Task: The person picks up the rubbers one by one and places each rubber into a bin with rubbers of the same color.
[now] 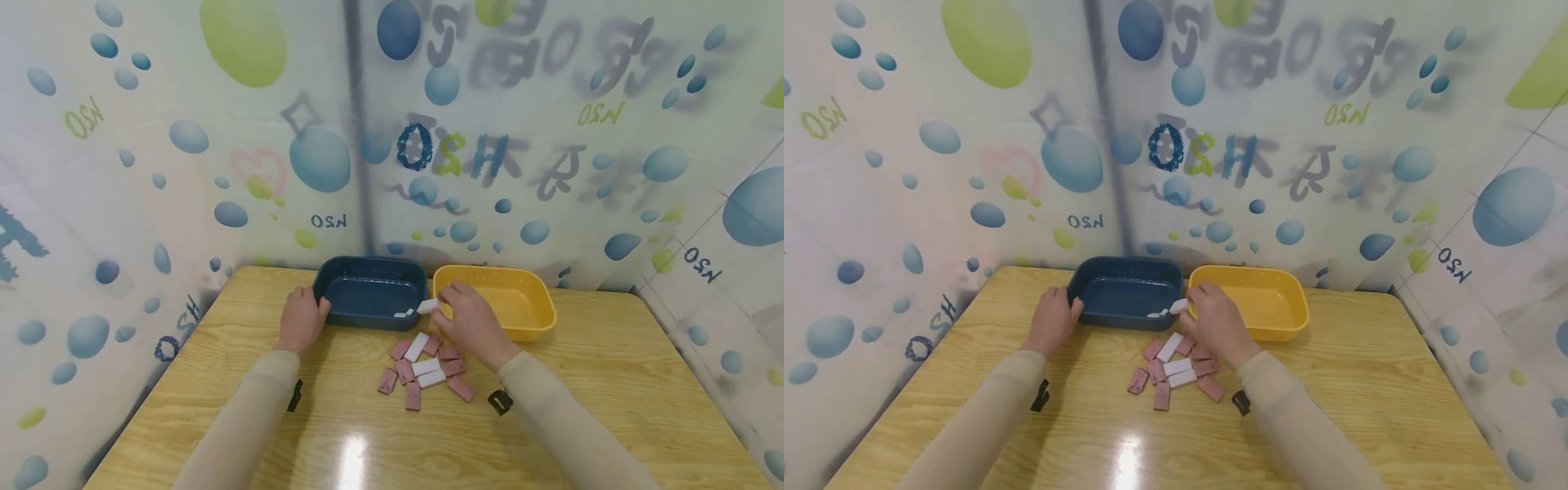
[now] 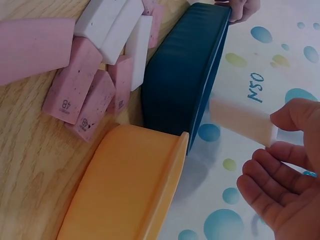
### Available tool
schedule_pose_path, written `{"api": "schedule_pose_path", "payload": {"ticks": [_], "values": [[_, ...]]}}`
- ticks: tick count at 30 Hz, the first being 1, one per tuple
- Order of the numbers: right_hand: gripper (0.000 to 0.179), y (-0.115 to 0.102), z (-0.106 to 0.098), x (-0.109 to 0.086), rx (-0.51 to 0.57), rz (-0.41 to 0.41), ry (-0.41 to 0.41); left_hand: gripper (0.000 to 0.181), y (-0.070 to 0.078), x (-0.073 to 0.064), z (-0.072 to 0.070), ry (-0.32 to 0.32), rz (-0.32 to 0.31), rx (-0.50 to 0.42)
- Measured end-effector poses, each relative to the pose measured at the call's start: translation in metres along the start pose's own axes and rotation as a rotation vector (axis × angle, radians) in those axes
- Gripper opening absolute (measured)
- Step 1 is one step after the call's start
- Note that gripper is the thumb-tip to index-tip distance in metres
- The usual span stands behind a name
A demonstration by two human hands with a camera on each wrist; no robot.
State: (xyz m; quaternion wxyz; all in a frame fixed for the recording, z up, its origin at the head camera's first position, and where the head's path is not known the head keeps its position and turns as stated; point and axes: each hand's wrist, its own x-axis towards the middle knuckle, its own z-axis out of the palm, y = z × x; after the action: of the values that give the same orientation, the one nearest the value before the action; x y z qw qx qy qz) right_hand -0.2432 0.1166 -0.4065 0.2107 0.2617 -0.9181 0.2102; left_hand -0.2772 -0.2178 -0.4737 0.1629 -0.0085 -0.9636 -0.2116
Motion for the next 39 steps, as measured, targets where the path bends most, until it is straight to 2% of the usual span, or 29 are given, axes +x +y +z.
{"api": "schedule_pose_path", "payload": {"ticks": [11, 20, 28, 39], "values": [[0.014, 0.007, 0.011, 0.003, 0.024, 0.016, 0.041, 0.035, 0.001, -0.001, 0.000, -0.006, 0.002, 0.002], [0.015, 0.009, 0.018, 0.004, 0.017, 0.056, 0.014, 0.033, -0.001, 0.001, 0.002, -0.003, 0.001, 0.003], [0.017, 0.007, 0.025, 0.006, -0.001, 0.122, -0.046, 0.033, -0.002, 0.001, 0.003, 0.014, 0.011, 0.000], [0.013, 0.006, 0.035, 0.008, 0.014, 0.109, -0.034, 0.032, -0.002, 0.001, 0.003, 0.018, 0.008, -0.002]]}}
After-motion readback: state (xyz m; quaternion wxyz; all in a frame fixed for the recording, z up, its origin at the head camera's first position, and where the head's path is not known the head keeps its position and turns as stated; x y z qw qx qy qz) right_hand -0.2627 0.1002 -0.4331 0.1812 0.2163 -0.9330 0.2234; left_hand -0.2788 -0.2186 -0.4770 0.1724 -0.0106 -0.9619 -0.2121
